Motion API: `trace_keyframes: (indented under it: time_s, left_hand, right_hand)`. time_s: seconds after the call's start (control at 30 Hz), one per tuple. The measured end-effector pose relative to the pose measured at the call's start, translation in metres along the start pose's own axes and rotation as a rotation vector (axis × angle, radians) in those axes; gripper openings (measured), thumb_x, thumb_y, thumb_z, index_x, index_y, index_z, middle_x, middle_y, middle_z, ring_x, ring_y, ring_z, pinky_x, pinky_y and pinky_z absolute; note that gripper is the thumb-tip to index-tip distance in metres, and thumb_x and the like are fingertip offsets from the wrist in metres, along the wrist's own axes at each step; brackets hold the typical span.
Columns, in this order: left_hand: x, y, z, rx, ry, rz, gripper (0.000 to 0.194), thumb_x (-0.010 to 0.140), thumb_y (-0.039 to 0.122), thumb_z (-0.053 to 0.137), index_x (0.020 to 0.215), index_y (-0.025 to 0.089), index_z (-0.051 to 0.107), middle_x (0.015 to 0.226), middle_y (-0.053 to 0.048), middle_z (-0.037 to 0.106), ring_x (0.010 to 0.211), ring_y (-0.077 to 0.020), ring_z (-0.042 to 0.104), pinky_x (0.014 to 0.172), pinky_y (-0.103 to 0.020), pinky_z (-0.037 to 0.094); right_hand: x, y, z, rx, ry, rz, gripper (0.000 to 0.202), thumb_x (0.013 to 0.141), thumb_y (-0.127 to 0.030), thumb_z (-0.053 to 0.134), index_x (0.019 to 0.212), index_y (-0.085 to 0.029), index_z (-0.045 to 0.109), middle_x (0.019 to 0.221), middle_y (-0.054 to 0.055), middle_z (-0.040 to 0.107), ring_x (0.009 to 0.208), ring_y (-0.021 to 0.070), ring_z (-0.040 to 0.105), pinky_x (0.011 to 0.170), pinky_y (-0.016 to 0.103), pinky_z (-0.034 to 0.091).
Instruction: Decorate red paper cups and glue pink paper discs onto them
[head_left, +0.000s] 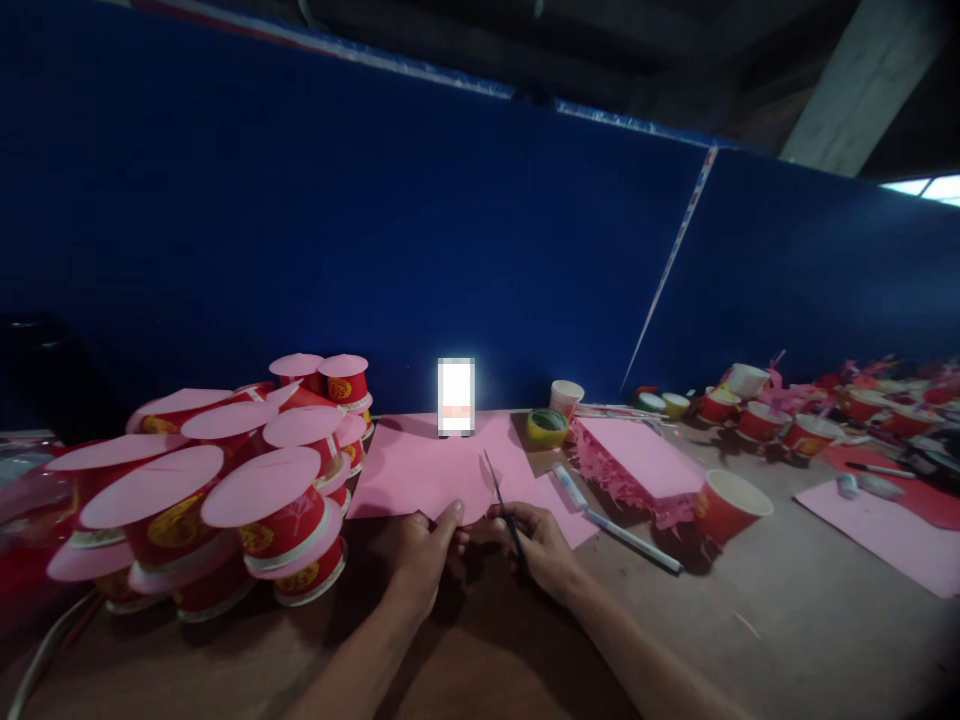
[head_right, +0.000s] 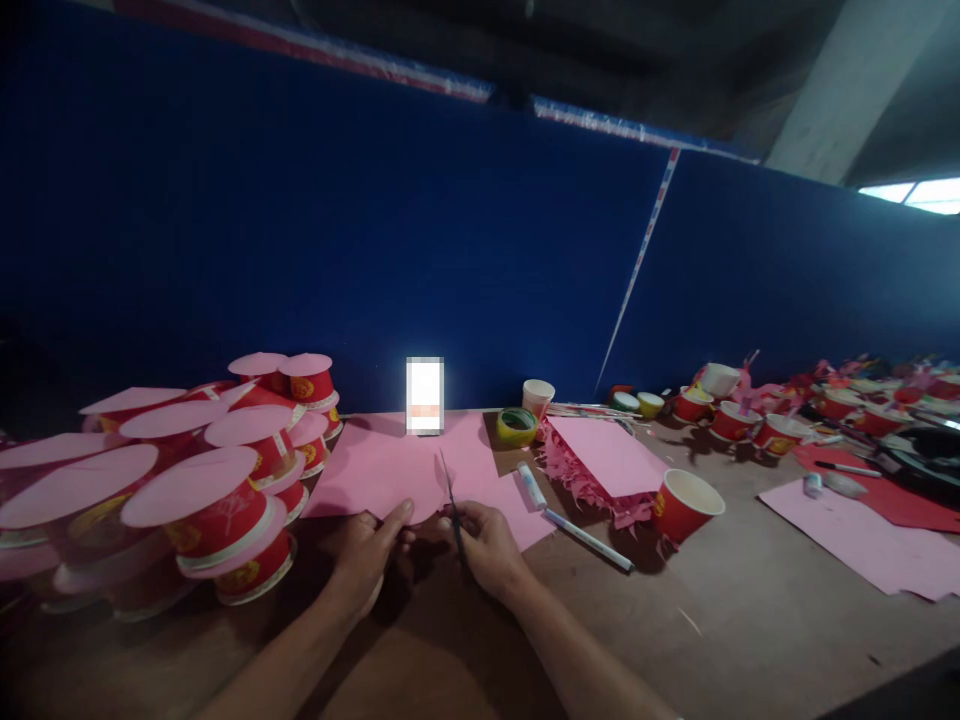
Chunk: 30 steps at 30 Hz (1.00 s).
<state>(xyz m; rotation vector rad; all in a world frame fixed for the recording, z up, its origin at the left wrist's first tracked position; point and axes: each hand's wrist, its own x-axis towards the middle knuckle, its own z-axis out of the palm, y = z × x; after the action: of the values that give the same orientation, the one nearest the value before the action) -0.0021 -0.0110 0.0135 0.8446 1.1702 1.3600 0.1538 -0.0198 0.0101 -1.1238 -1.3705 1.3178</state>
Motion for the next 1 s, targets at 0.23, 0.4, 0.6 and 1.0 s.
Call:
trace_keyframes:
  time_s: [0.23,0.4,0.6,1.0]
  left_hand:
    - [-0.0005,0.0006,0.0001,-0.028,0.002,-0.029,0.036,0.062,0.042,0.071,0.076,0.009,0.062,0.048,0.001,0.058,0.039,-0.0090,0.050,0.037,-0.019,0.039]
    - [0.0000,0.0005,-0.0002,-0.031,0.023,-0.034,0.036,0.062,0.042,0.071,0.074,0.010,0.061,0.049,0.001,0.058,0.041,-0.0093,0.052,0.038,-0.018,0.040]
    - [0.0009,-0.0004,-0.0013,-0.038,0.010,-0.038,0.035,0.062,0.043,0.071,0.073,0.011,0.060,0.046,0.003,0.056,0.039,-0.0085,0.050,0.039,-0.019,0.040]
    - [0.0028,-0.0007,-0.0038,-0.035,0.045,-0.042,0.039,0.060,0.046,0.071,0.073,0.012,0.057,0.048,0.002,0.057,0.041,-0.0096,0.052,0.039,-0.019,0.040]
  right_hand:
    - [-0.0007,-0.0022,0.0000,-0.018,-0.005,0.001,0.041,0.076,-0.049,0.061,0.098,-0.014,0.061,0.057,-0.005,0.050,0.040,0.0050,0.040,0.037,0.016,0.034]
    - [-0.0002,-0.0020,0.0000,-0.031,0.001,-0.001,0.041,0.076,-0.048,0.060,0.100,-0.014,0.062,0.053,-0.006,0.048,0.040,0.0052,0.040,0.037,0.016,0.034]
    - [-0.0001,-0.0011,-0.0001,-0.048,0.002,0.000,0.042,0.077,-0.049,0.059,0.100,-0.014,0.061,0.051,-0.006,0.049,0.039,0.0052,0.040,0.035,0.015,0.032]
    - [-0.0015,-0.0046,0.0016,-0.064,-0.003,-0.014,0.041,0.077,-0.049,0.058,0.097,-0.013,0.061,0.049,-0.007,0.047,0.037,0.0048,0.038,0.035,0.016,0.032]
